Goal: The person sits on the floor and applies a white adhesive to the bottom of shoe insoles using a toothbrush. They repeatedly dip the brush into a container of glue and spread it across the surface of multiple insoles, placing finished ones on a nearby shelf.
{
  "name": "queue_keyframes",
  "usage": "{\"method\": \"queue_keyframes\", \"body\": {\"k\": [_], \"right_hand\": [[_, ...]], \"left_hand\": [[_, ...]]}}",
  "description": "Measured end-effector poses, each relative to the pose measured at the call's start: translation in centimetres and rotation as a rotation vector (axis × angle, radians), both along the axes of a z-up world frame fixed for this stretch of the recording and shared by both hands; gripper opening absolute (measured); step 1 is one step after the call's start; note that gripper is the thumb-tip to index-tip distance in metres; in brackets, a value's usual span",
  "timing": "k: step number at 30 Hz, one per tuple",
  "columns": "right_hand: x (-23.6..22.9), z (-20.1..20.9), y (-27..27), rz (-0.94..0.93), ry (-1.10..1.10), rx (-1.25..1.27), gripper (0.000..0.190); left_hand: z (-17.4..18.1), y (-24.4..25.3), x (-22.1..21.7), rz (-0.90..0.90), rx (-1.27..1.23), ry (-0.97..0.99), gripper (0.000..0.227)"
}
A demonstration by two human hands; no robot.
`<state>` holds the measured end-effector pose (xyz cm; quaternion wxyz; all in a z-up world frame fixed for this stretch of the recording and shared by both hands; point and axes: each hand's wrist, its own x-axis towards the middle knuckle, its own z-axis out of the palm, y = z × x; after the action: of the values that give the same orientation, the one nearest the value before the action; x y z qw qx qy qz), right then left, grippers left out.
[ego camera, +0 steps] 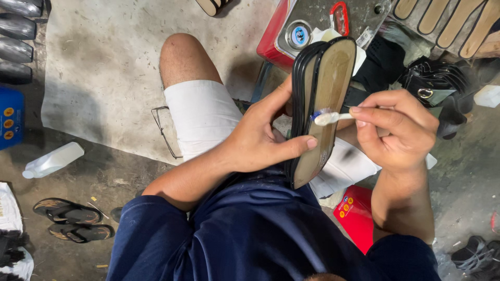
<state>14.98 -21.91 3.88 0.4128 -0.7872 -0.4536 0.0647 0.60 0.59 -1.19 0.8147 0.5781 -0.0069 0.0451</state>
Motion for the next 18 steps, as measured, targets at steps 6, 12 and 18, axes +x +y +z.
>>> {"method": "queue_keyframes", "body": {"k": [6,12,18], "right_hand": [[-0.9,-3.2,-2.8,-0.226,0.457,0.415,0.022],[-1.4,-10.4,-5.6,-0.43,0.731,0.241,0.024],[-1.1,-22.8,-4.4,-0.153,0.444,-0.411,0.02]], "left_hand": [[-5.9,1.1,1.8,-0.156,-0.749,0.277,0.07],[-11.1,1.7,-1.1,-0.08,-1.21,0.566,0.073],[-12.1,2.7,-3.2,0.055,-1.327,0.587,0.079]]}}
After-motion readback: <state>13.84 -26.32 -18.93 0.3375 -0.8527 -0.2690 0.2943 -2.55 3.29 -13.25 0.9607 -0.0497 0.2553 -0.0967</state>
